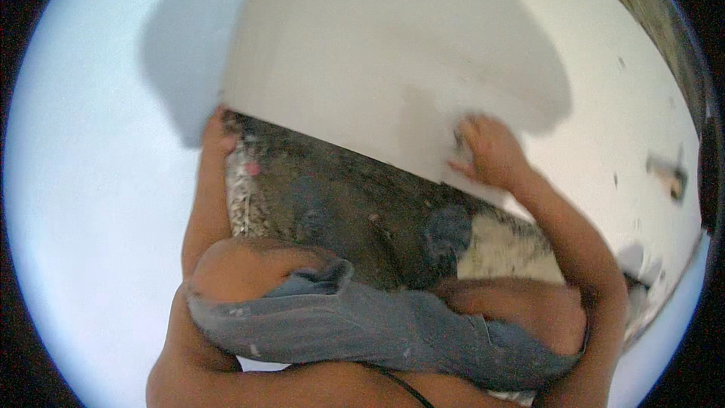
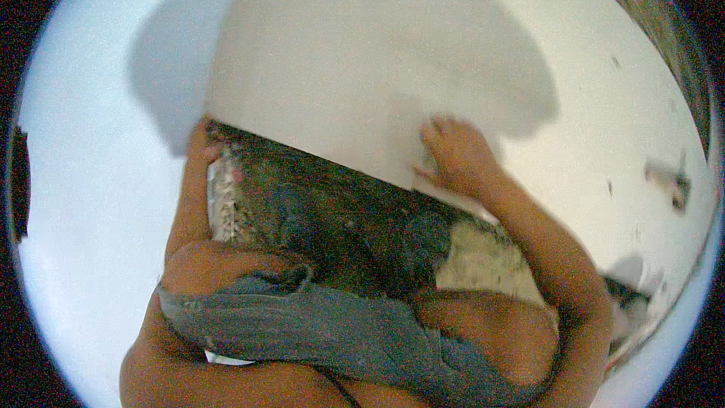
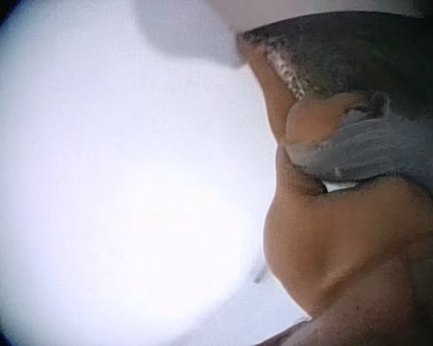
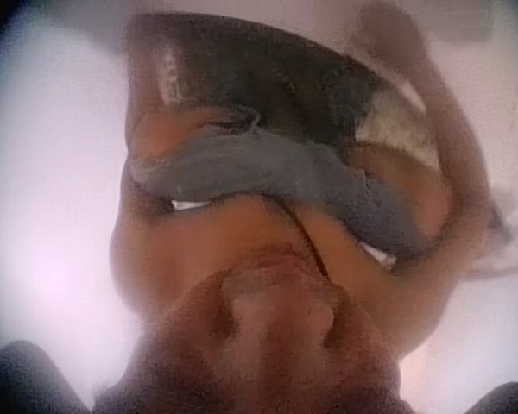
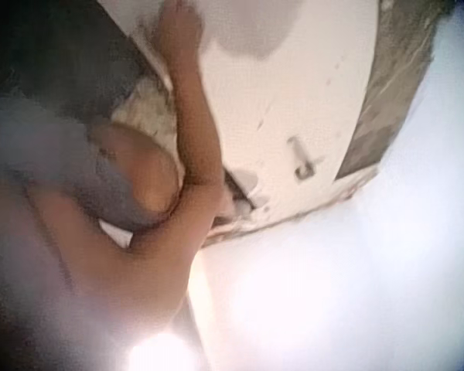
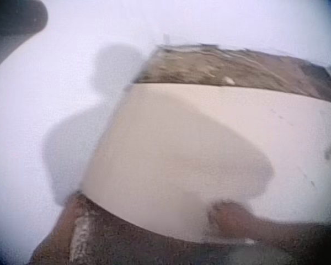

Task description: The person positions a large white floor tile onto a bed of mortar, then removes it to mark a cut line. He uses a metal straightedge and a marker to draw a line on the tile, and later measures the floor area with a tape measure.

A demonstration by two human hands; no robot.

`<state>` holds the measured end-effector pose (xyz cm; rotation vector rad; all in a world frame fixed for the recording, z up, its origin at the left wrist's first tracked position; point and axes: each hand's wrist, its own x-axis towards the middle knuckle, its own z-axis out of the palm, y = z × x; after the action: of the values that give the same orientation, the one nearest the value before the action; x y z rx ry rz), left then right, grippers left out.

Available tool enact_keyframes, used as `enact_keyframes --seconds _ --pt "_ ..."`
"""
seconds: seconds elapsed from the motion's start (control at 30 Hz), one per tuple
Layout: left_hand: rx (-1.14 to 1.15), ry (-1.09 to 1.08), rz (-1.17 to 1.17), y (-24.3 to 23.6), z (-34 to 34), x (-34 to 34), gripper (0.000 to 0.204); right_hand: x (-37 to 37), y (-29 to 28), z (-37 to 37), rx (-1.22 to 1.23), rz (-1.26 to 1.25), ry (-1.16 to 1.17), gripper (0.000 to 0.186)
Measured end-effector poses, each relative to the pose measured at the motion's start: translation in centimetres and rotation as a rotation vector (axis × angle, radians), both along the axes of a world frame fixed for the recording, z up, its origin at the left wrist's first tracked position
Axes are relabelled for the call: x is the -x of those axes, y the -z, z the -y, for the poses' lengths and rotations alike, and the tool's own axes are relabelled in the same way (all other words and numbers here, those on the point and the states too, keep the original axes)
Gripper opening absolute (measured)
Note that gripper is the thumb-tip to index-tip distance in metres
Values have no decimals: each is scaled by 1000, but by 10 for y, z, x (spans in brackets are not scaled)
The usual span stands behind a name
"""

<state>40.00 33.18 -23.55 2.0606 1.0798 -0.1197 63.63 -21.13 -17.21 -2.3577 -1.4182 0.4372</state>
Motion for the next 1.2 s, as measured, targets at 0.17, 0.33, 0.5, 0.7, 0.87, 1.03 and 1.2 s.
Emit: enact_keyframes --seconds 0.17,0.33,0.5,0.7,0.87,1.03,1.2 --pt "636 -883 518 -8 58 -38 17 53 2 -6 209 -74 -258 44" --pt "668 -865 513 -4 63 -34 14 70 15 -14 281 -20 -288 39" --pt "601 -854 482 -10 61 -35 15 74 25 -18 294 -4 -322 36" --pt "583 -832 492 3 49 -36 19 63 46 -15 105 171 -504 23" --pt "575 -880 548 5 51 -37 18 60 34 -23 161 114 -537 23" --pt "519 -963 529 -5 56 -45 16 63 37 -19 76 101 -489 23" --pt "595 -845 514 6 45 -37 18 64 23 -24 90 83 -483 21"
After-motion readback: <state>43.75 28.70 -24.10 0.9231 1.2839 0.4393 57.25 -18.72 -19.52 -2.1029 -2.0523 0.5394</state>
